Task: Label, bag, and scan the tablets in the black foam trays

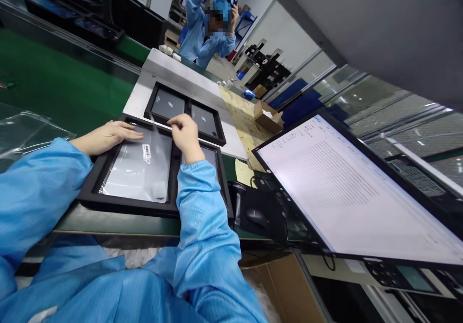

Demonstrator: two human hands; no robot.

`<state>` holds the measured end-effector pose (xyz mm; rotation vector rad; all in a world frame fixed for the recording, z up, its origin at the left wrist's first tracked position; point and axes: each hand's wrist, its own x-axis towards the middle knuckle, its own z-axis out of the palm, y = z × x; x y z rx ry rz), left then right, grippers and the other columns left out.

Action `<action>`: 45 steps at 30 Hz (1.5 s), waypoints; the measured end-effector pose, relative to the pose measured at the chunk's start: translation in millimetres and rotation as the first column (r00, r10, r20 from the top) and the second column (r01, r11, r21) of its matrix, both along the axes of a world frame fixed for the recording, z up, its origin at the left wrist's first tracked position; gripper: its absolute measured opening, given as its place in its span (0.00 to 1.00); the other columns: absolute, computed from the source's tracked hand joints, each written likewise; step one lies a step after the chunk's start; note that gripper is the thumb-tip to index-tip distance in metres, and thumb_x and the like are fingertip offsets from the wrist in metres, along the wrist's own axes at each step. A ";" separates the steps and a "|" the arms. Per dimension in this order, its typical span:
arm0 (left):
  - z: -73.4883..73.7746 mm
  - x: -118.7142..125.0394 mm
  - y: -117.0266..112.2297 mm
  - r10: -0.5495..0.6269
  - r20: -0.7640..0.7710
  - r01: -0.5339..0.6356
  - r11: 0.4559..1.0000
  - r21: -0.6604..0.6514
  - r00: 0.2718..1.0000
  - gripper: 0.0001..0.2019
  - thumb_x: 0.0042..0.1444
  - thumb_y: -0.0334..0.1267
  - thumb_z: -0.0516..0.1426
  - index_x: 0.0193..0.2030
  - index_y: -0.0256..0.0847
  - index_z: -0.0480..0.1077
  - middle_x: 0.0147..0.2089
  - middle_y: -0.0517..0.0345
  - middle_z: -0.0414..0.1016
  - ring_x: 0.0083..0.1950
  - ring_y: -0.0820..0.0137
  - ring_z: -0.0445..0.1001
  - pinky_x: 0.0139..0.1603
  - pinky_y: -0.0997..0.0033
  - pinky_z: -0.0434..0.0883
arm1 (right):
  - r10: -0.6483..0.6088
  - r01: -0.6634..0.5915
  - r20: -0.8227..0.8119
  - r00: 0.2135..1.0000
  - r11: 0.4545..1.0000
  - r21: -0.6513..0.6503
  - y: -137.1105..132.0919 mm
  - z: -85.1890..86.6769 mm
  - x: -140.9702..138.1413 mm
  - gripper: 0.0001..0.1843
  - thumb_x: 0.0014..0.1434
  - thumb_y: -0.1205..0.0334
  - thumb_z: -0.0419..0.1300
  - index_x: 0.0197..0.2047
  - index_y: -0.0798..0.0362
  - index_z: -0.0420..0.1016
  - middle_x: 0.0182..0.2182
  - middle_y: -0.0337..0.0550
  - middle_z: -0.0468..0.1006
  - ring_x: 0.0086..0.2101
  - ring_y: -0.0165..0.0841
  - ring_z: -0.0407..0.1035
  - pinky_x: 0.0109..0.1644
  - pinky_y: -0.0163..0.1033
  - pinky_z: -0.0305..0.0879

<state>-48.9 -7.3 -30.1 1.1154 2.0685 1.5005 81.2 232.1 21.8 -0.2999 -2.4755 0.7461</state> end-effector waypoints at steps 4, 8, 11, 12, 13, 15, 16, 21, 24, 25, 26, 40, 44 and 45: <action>-6.5 -3.7 -1.1 -0.137 -0.161 0.129 0.990 -0.059 0.977 0.23 0.63 0.58 0.54 0.39 0.46 0.85 0.51 0.52 0.83 0.67 0.54 0.71 0.76 0.56 0.61 | -0.305 0.266 -0.303 0.903 0.950 -0.163 7.9 8.9 42.9 0.16 0.63 0.63 0.52 0.46 0.54 0.80 0.42 0.47 0.79 0.41 0.36 0.73 0.46 0.40 0.72; -20.6 -11.6 4.0 0.338 0.028 -0.337 0.920 0.200 0.941 0.24 0.69 0.51 0.48 0.42 0.39 0.81 0.54 0.48 0.82 0.61 0.57 0.76 0.72 0.61 0.65 | -0.487 0.490 -0.259 0.834 0.870 -0.055 21.8 3.6 142.1 0.18 0.61 0.53 0.60 0.50 0.54 0.78 0.48 0.52 0.78 0.46 0.41 0.75 0.49 0.44 0.74; -27.8 -22.6 10.1 0.622 0.123 -0.627 0.779 0.009 0.773 0.19 0.69 0.48 0.51 0.49 0.37 0.78 0.55 0.44 0.81 0.61 0.54 0.75 0.68 0.57 0.67 | -0.805 0.798 0.017 0.594 0.591 0.115 50.3 -2.1 214.1 0.21 0.52 0.55 0.69 0.47 0.56 0.79 0.49 0.60 0.79 0.56 0.52 0.72 0.59 0.53 0.70; -29.2 -25.7 11.9 0.643 0.119 -0.644 0.764 -0.043 0.756 0.19 0.69 0.48 0.51 0.50 0.37 0.77 0.55 0.43 0.80 0.60 0.53 0.76 0.67 0.56 0.68 | -0.835 0.836 0.192 0.516 0.540 0.101 59.8 -4.2 230.9 0.18 0.51 0.56 0.71 0.43 0.55 0.79 0.45 0.60 0.80 0.53 0.53 0.74 0.58 0.53 0.71; -30.3 -28.1 13.4 0.637 0.106 -0.635 0.770 -0.063 0.763 0.19 0.69 0.48 0.51 0.51 0.38 0.77 0.55 0.43 0.80 0.60 0.53 0.76 0.65 0.56 0.69 | -0.805 0.852 0.360 0.472 0.521 0.047 67.3 -6.7 243.0 0.14 0.51 0.56 0.71 0.38 0.54 0.78 0.41 0.58 0.81 0.49 0.51 0.77 0.54 0.51 0.73; -31.7 -30.2 15.5 0.581 0.066 -0.578 0.814 -0.058 0.811 0.18 0.69 0.48 0.51 0.50 0.39 0.76 0.55 0.43 0.80 0.60 0.53 0.76 0.64 0.57 0.69 | -0.641 0.839 0.577 0.506 0.522 -0.155 74.4 -13.3 253.1 0.08 0.56 0.58 0.69 0.32 0.50 0.75 0.33 0.52 0.80 0.39 0.44 0.79 0.45 0.44 0.75; -32.1 -30.2 16.0 0.551 0.047 -0.548 0.834 -0.065 0.833 0.18 0.69 0.48 0.51 0.49 0.39 0.77 0.55 0.43 0.80 0.60 0.53 0.76 0.63 0.57 0.69 | -0.560 0.814 0.618 0.552 0.521 -0.256 74.1 -16.9 251.6 0.08 0.58 0.60 0.66 0.30 0.49 0.73 0.30 0.49 0.80 0.34 0.40 0.78 0.41 0.41 0.75; -32.9 -28.2 15.4 0.503 -0.002 -0.500 0.858 -0.116 0.864 0.18 0.67 0.47 0.52 0.50 0.39 0.77 0.55 0.42 0.80 0.60 0.50 0.75 0.62 0.56 0.70 | -0.447 0.798 0.691 0.569 0.501 -0.333 69.8 -18.4 208.9 0.08 0.58 0.70 0.59 0.27 0.53 0.72 0.22 0.45 0.76 0.26 0.37 0.75 0.33 0.40 0.73; -31.7 -26.6 15.2 0.496 -0.008 -0.492 0.861 -0.130 0.869 0.19 0.67 0.47 0.51 0.52 0.38 0.77 0.56 0.41 0.80 0.61 0.50 0.75 0.62 0.56 0.69 | -0.555 0.806 0.615 0.561 0.537 -0.251 80.3 8.5 178.0 0.05 0.57 0.70 0.61 0.29 0.54 0.73 0.20 0.41 0.73 0.24 0.34 0.71 0.32 0.37 0.70; -30.9 -25.7 15.3 0.493 -0.007 -0.489 0.862 -0.134 0.870 0.19 0.67 0.47 0.51 0.53 0.38 0.77 0.57 0.41 0.79 0.61 0.50 0.75 0.62 0.57 0.69 | -0.600 0.794 0.556 0.575 0.572 -0.204 82.6 21.7 167.4 0.03 0.56 0.69 0.63 0.31 0.54 0.73 0.20 0.40 0.73 0.24 0.33 0.70 0.31 0.36 0.68; -29.8 -24.8 15.4 0.490 -0.005 -0.486 0.863 -0.138 0.872 0.19 0.67 0.47 0.51 0.53 0.38 0.77 0.57 0.42 0.79 0.61 0.50 0.75 0.62 0.57 0.69 | -0.620 0.761 0.492 0.611 0.631 -0.149 82.1 35.8 156.3 0.03 0.54 0.68 0.65 0.32 0.55 0.74 0.20 0.39 0.73 0.25 0.32 0.69 0.31 0.36 0.67; -25.6 -21.6 14.9 0.484 -0.010 -0.479 0.862 -0.169 0.875 0.19 0.66 0.46 0.52 0.55 0.39 0.76 0.58 0.43 0.80 0.60 0.51 0.76 0.60 0.57 0.70 | 0.016 -0.558 0.782 0.623 0.709 0.430 -51.8 77.8 10.4 0.13 0.51 0.67 0.67 0.42 0.57 0.83 0.34 0.44 0.83 0.32 0.33 0.74 0.37 0.34 0.61; -26.7 -20.8 16.2 0.484 0.003 -0.477 0.864 -0.162 0.875 0.19 0.66 0.46 0.52 0.55 0.39 0.76 0.58 0.43 0.79 0.60 0.51 0.76 0.60 0.57 0.70 | -0.037 -0.565 0.811 0.584 0.700 0.438 -49.7 76.0 2.3 0.14 0.50 0.67 0.67 0.43 0.57 0.83 0.35 0.44 0.84 0.33 0.33 0.74 0.36 0.34 0.61; -26.7 -20.6 16.4 0.484 0.003 -0.477 0.864 -0.160 0.875 0.19 0.66 0.46 0.52 0.55 0.39 0.76 0.58 0.43 0.79 0.60 0.51 0.76 0.60 0.56 0.70 | -0.042 -0.562 0.813 0.581 0.702 0.438 -49.8 75.8 1.7 0.15 0.50 0.66 0.68 0.43 0.57 0.84 0.35 0.44 0.84 0.33 0.33 0.74 0.36 0.35 0.61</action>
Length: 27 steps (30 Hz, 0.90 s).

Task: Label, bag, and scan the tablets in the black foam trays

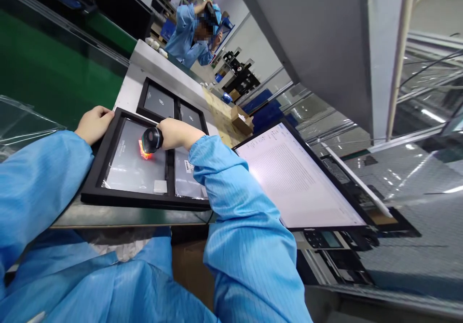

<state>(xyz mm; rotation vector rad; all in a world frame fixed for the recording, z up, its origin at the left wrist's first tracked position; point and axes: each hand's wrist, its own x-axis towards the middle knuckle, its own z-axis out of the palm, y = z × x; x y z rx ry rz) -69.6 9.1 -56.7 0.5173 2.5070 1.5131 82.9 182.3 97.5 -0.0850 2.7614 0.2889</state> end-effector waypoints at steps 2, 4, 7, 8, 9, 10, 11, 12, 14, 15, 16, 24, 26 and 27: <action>0.2 0.1 0.1 -0.001 -0.003 0.001 1.000 -0.003 1.000 0.19 0.66 0.46 0.52 0.56 0.39 0.76 0.59 0.43 0.79 0.61 0.51 0.76 0.61 0.56 0.70 | -0.009 0.009 -0.001 1.000 1.000 -0.007 -0.3 0.1 0.5 0.14 0.51 0.66 0.68 0.43 0.57 0.84 0.34 0.44 0.84 0.32 0.33 0.74 0.36 0.35 0.61; 0.7 -0.2 -0.1 -0.006 -0.002 0.006 1.000 -0.011 1.000 0.20 0.66 0.46 0.52 0.56 0.39 0.76 0.59 0.43 0.79 0.61 0.50 0.75 0.61 0.56 0.70 | -0.018 0.017 -0.013 1.000 1.000 -0.019 0.7 1.4 3.3 0.13 0.51 0.65 0.68 0.41 0.57 0.84 0.33 0.44 0.83 0.32 0.33 0.74 0.36 0.35 0.61; 2.6 -0.7 -1.1 -0.010 -0.005 0.010 1.000 -0.025 1.000 0.19 0.67 0.46 0.52 0.56 0.39 0.76 0.59 0.43 0.79 0.62 0.50 0.75 0.62 0.56 0.70 | -0.034 0.031 -0.058 0.998 0.998 -0.049 6.4 5.6 12.8 0.12 0.50 0.65 0.69 0.39 0.56 0.83 0.32 0.44 0.83 0.31 0.33 0.73 0.36 0.35 0.61; 3.8 -0.7 -1.7 -0.010 -0.007 0.009 0.999 -0.031 1.000 0.20 0.67 0.46 0.52 0.57 0.39 0.76 0.59 0.42 0.79 0.62 0.50 0.75 0.62 0.56 0.70 | -0.040 0.035 -0.079 0.996 0.997 -0.064 9.2 7.3 17.6 0.11 0.49 0.65 0.69 0.39 0.56 0.83 0.32 0.43 0.82 0.31 0.32 0.72 0.36 0.35 0.61; 5.2 -0.6 -2.5 -0.009 -0.008 0.009 0.999 -0.038 1.000 0.20 0.68 0.46 0.52 0.57 0.38 0.76 0.60 0.42 0.78 0.62 0.51 0.75 0.62 0.56 0.70 | -0.046 0.038 -0.099 0.994 0.996 -0.083 12.4 9.2 23.3 0.11 0.49 0.65 0.68 0.38 0.57 0.82 0.31 0.43 0.82 0.31 0.32 0.72 0.36 0.35 0.61; 6.8 -0.3 -3.4 -0.008 -0.006 0.008 0.999 -0.046 1.000 0.20 0.68 0.45 0.52 0.58 0.37 0.75 0.60 0.42 0.78 0.62 0.51 0.74 0.63 0.57 0.69 | -0.054 0.042 -0.121 0.991 0.994 -0.104 15.7 11.3 29.7 0.11 0.49 0.64 0.68 0.37 0.57 0.82 0.31 0.43 0.82 0.30 0.31 0.71 0.36 0.35 0.61; 8.6 0.1 -4.4 -0.010 -0.003 0.010 0.999 -0.052 1.000 0.20 0.69 0.45 0.51 0.59 0.36 0.75 0.60 0.42 0.78 0.63 0.52 0.74 0.63 0.57 0.69 | -0.065 0.047 -0.143 0.988 0.991 -0.128 19.1 13.5 36.8 0.11 0.48 0.64 0.68 0.37 0.57 0.81 0.31 0.43 0.81 0.30 0.31 0.70 0.36 0.35 0.61; 10.6 0.6 -5.4 -0.014 0.000 0.014 0.998 -0.057 1.000 0.21 0.69 0.45 0.51 0.59 0.35 0.75 0.61 0.42 0.78 0.63 0.52 0.74 0.64 0.57 0.69 | -0.079 0.053 -0.163 0.983 0.987 -0.154 22.4 15.7 44.3 0.11 0.48 0.64 0.68 0.37 0.58 0.81 0.30 0.42 0.81 0.30 0.30 0.70 0.36 0.34 0.61; 14.6 1.5 -7.2 -0.024 0.005 0.024 0.998 -0.066 1.000 0.21 0.70 0.43 0.51 0.60 0.33 0.74 0.61 0.43 0.77 0.64 0.54 0.73 0.66 0.57 0.67 | -0.111 0.070 -0.199 0.974 0.976 -0.205 28.6 20.4 59.3 0.11 0.48 0.64 0.67 0.37 0.59 0.80 0.30 0.42 0.81 0.29 0.29 0.68 0.36 0.34 0.61; 16.6 2.0 -7.9 -0.027 0.006 0.027 0.997 -0.070 1.000 0.20 0.70 0.43 0.51 0.60 0.32 0.74 0.62 0.44 0.77 0.64 0.55 0.72 0.66 0.57 0.67 | -0.129 0.080 -0.214 0.968 0.971 -0.225 31.0 22.6 66.1 0.11 0.48 0.63 0.67 0.36 0.59 0.80 0.30 0.41 0.80 0.29 0.29 0.68 0.36 0.34 0.61; 18.6 2.5 -8.3 -0.028 0.005 0.028 0.997 -0.074 1.000 0.20 0.71 0.42 0.51 0.60 0.32 0.74 0.62 0.44 0.76 0.64 0.56 0.72 0.67 0.57 0.66 | -0.146 0.090 -0.226 0.963 0.967 -0.237 32.8 24.6 72.0 0.11 0.48 0.63 0.67 0.36 0.58 0.80 0.29 0.41 0.80 0.29 0.29 0.68 0.35 0.34 0.61; 27.7 4.1 -9.8 -0.017 -0.013 0.015 0.994 -0.104 1.000 0.20 0.71 0.41 0.51 0.61 0.31 0.74 0.63 0.44 0.76 0.64 0.59 0.71 0.67 0.62 0.66 | -0.207 0.121 -0.278 0.938 0.947 -0.297 36.9 23.7 69.6 0.13 0.45 0.63 0.70 0.36 0.59 0.79 0.30 0.40 0.80 0.32 0.31 0.71 0.40 0.35 0.66; 27.8 2.4 -11.4 -0.030 0.000 0.029 0.995 -0.100 1.000 0.19 0.71 0.42 0.52 0.60 0.33 0.75 0.62 0.48 0.77 0.62 0.61 0.72 0.67 0.63 0.67 | -0.308 0.183 -0.344 0.887 0.918 -0.352 55.1 22.0 68.1 0.15 0.46 0.62 0.71 0.37 0.60 0.80 0.31 0.42 0.80 0.33 0.33 0.73 0.42 0.37 0.69; 27.6 1.4 -12.1 -0.034 0.005 0.034 0.994 -0.100 0.999 0.19 0.71 0.42 0.52 0.60 0.34 0.75 0.61 0.50 0.78 0.62 0.62 0.73 0.66 0.63 0.67 | -0.395 0.241 -0.382 0.836 0.888 -0.392 69.0 21.2 71.2 0.15 0.47 0.62 0.71 0.38 0.60 0.80 0.31 0.43 0.80 0.33 0.34 0.73 0.43 0.38 0.71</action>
